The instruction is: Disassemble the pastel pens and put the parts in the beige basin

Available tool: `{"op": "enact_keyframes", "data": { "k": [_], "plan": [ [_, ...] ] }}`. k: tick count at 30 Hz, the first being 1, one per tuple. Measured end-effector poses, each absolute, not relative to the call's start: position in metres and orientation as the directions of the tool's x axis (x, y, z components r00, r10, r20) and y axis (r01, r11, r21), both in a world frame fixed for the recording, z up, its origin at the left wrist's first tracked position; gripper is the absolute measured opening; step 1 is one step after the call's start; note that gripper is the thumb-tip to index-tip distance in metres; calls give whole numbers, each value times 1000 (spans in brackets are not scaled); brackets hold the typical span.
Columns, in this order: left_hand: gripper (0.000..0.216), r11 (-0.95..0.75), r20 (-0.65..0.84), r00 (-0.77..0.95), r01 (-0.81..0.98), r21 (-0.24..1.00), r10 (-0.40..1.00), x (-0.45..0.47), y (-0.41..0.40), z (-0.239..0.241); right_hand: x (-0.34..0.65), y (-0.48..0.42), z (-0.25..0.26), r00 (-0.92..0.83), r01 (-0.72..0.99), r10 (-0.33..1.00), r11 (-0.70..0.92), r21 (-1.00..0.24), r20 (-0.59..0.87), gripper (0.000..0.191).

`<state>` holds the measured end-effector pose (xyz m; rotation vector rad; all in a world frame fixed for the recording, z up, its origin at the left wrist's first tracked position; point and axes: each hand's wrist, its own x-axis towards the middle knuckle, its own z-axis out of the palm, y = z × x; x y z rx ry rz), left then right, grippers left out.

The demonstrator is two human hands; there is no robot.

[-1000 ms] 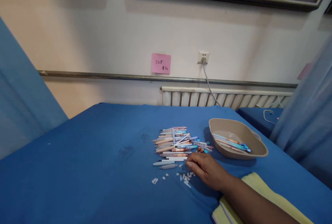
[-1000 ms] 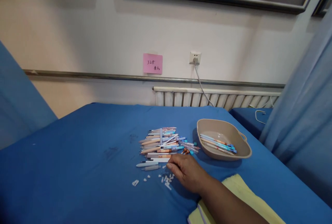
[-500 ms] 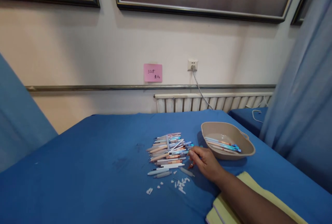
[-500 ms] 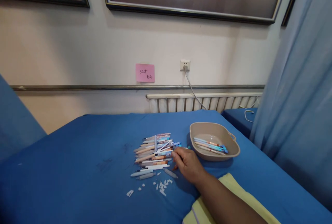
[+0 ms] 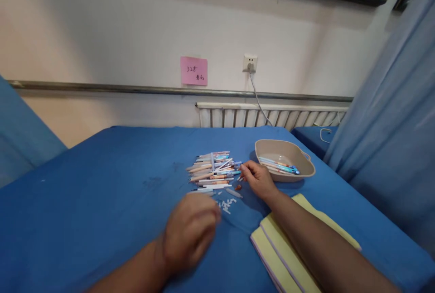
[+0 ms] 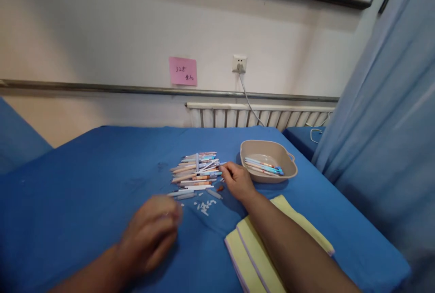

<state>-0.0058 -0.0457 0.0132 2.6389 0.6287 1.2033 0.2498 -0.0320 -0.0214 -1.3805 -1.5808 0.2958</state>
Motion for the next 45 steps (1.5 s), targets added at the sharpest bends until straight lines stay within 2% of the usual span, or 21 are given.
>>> {"op": "enact_keyframes", "data": {
  "k": [3, 6, 8, 11, 17, 23, 28, 32, 38, 41, 45],
  "plan": [
    [14, -788, 630, 473, 348, 509, 616, 1, -14, 5, 252, -29, -25, 133, 628, 873, 292, -721, 470, 25],
    [13, -617, 513, 344, 400, 677, 786, 5, 14, -3, 253, -29, -25, 103, 666, 885, 278, -692, 454, 22],
    [13, -529, 434, 309, 384, 757, 846, 6, 20, -10, 253, -31, -23, 77, 703, 888, 274, -656, 454, 20],
    [14, -467, 354, 344, 341, 816, 870, 9, 16, -18, 252, -35, -18, 39, 763, 894, 261, -592, 446, 18],
    [13, -386, 296, 303, 306, 870, 906, 11, 15, -21, 248, -40, -13, -46, 828, 941, 223, -514, 335, 18],
    [18, -304, 225, 233, 396, 867, 946, 5, 27, -19, 246, -43, -9, -109, 849, 974, 196, -491, 201, 22],
    [19, -336, 197, 308, 509, 793, 931, 5, 25, -18, 251, -41, -9, 5, 946, 982, 57, -320, 191, 19],
    [20, -341, 164, 353, 528, 778, 921, 6, 24, -22, 252, -38, -15, 98, 985, 989, -80, -152, 114, 19],
    [19, -323, 159, 329, 537, 779, 931, 6, 27, -25, 249, -36, -18, 165, 986, 985, -163, -37, 42, 28],
    [18, -323, 177, 311, 520, 791, 934, 6, 27, -25, 248, -37, -15, 173, 985, 984, -173, 3, 42, 26],
    [19, -312, 177, 297, 505, 804, 938, 6, 28, -26, 246, -33, -17, 142, 990, 978, -142, -12, 155, 25]
  ]
}}
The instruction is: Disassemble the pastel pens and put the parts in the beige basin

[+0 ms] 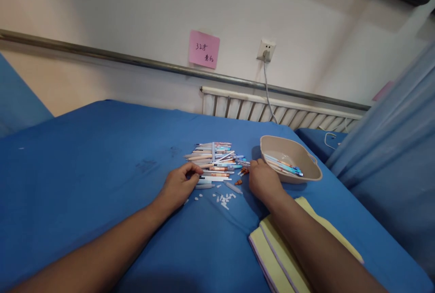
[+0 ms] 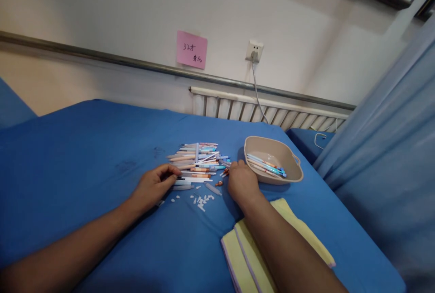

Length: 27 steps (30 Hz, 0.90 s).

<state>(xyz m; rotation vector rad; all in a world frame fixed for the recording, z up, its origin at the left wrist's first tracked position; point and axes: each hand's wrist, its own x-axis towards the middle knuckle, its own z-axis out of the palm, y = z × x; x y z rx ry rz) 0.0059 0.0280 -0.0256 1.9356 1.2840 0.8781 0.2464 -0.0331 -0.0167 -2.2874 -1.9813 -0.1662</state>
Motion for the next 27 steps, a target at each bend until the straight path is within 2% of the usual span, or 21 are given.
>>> {"op": "enact_keyframes", "data": {
  "k": [4, 6, 10, 17, 21, 23, 27],
  "plan": [
    [20, -286, 153, 291, 496, 820, 944, 6, 29, -27, 246, -23, -32, 127, 987, 958, -96, -132, 259, 40],
    [20, -285, 159, 284, 486, 826, 945, 6, 29, -28, 249, -18, -38, 139, 974, 960, -89, -208, 242, 43],
    [19, -283, 173, 266, 461, 841, 948, 7, 30, -28, 255, -16, -40, 166, 937, 973, -104, -334, 162, 31],
    [19, -242, 146, 255, 402, 883, 956, 9, 29, -28, 251, -19, -46, 136, 848, 982, -46, -529, 132, 23],
    [19, -244, 152, 249, 395, 886, 957, 8, 29, -28, 251, -17, -51, 185, 753, 972, -48, -656, 141, 20],
    [19, -232, 146, 237, 395, 889, 961, 8, 28, -25, 252, -18, -48, 223, 754, 963, -72, -653, 152, 18],
    [18, -224, 152, 209, 384, 896, 966, 9, 28, -19, 258, -21, -36, 230, 853, 959, -117, -509, 166, 15]
  ]
}}
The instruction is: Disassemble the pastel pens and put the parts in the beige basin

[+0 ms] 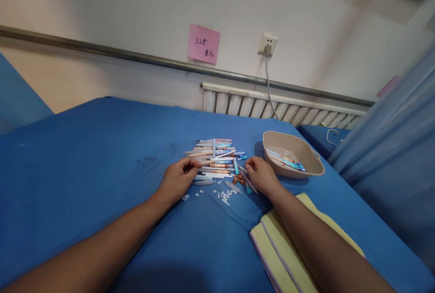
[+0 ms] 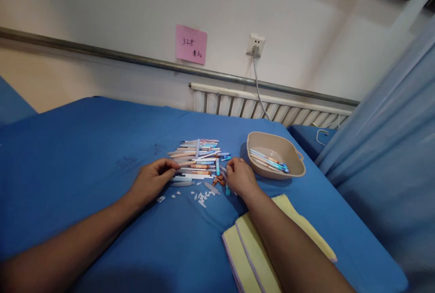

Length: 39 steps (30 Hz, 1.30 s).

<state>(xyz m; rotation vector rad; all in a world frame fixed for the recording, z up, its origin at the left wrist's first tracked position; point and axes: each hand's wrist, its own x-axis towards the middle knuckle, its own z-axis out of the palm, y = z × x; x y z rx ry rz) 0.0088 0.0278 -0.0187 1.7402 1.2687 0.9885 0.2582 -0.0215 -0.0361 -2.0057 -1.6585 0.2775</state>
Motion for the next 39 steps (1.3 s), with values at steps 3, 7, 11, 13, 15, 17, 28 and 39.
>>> {"op": "enact_keyframes", "data": {
  "k": [3, 7, 11, 13, 15, 17, 28, 39],
  "plan": [
    [19, -235, 169, 195, 395, 888, 966, 8, 31, -19, 263, -25, -27, 226, 903, 966, -159, -400, 125, 18],
    [20, -258, 197, 183, 423, 869, 963, 5, 37, -23, 269, -27, -21, 199, 918, 977, -157, -364, 81, 28],
    [22, -278, 210, 196, 450, 849, 958, 2, 39, -24, 273, -29, -21, 145, 888, 989, -136, -440, -14, 33],
    [24, -292, 219, 201, 496, 818, 955, 0, 38, -20, 273, -31, -20, 110, 883, 992, -128, -452, -66, 33],
    [25, -301, 233, 191, 572, 763, 954, -4, 37, -15, 271, -32, -20, 88, 891, 991, -125, -436, -104, 30],
    [25, -306, 257, 173, 644, 701, 951, -9, 38, -9, 269, -34, -20, 76, 899, 991, -117, -422, -113, 26],
    [22, -438, 135, 432, 752, 493, 892, -21, 36, 8, 249, -41, -21, -20, 856, 997, 54, -514, 71, 16],
    [16, -554, 100, 582, 687, 471, 807, -13, 20, 9, 238, -47, -21, -303, 798, 941, 338, -499, 152, 9]
  ]
}}
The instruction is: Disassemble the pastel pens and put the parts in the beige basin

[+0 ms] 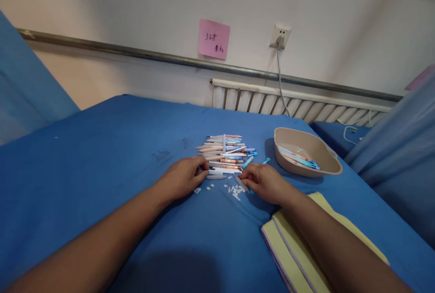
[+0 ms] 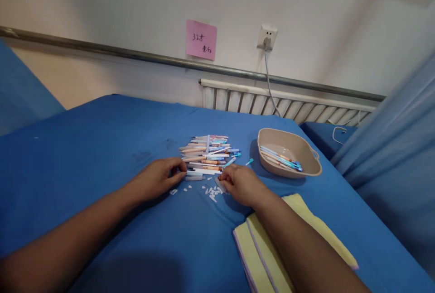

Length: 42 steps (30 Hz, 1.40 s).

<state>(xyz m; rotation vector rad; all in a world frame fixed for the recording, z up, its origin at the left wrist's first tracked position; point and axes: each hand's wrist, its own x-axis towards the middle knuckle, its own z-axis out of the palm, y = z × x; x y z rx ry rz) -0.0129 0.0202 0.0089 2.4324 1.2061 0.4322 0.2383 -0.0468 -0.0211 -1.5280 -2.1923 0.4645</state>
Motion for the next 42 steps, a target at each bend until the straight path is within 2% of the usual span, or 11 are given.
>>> {"op": "enact_keyframes", "data": {
  "k": [4, 8, 12, 20, 29, 38, 42],
  "plan": [
    [16, -544, 93, 571, 701, 461, 816, -15, 18, 10, 230, -50, -19, -353, 776, 916, 399, -488, 188, 9],
    [16, -608, 76, 659, 635, 477, 748, -15, 15, 6, 225, -52, -17, -401, 753, 895, 444, -485, 197, 10],
    [15, -636, 95, 681, 611, 471, 726, -13, 13, 1, 224, -52, -17, -374, 744, 897, 441, -502, 234, 10],
    [14, -650, 125, 676, 617, 444, 726, -6, 10, 1, 222, -54, -15, -398, 742, 894, 446, -501, 205, 10],
    [14, -652, 171, 660, 605, 456, 732, -4, 12, -9, 233, -42, -28, -229, 823, 942, 323, -467, 247, 13],
    [26, -643, 310, 567, 716, 270, 763, -15, 40, -9, 235, -36, -32, -247, 757, 909, 397, -519, 334, 18],
    [26, -618, 316, 539, 741, 264, 781, -24, 56, -13, 235, -37, -33, -254, 729, 905, 411, -547, 342, 17]
  ]
}}
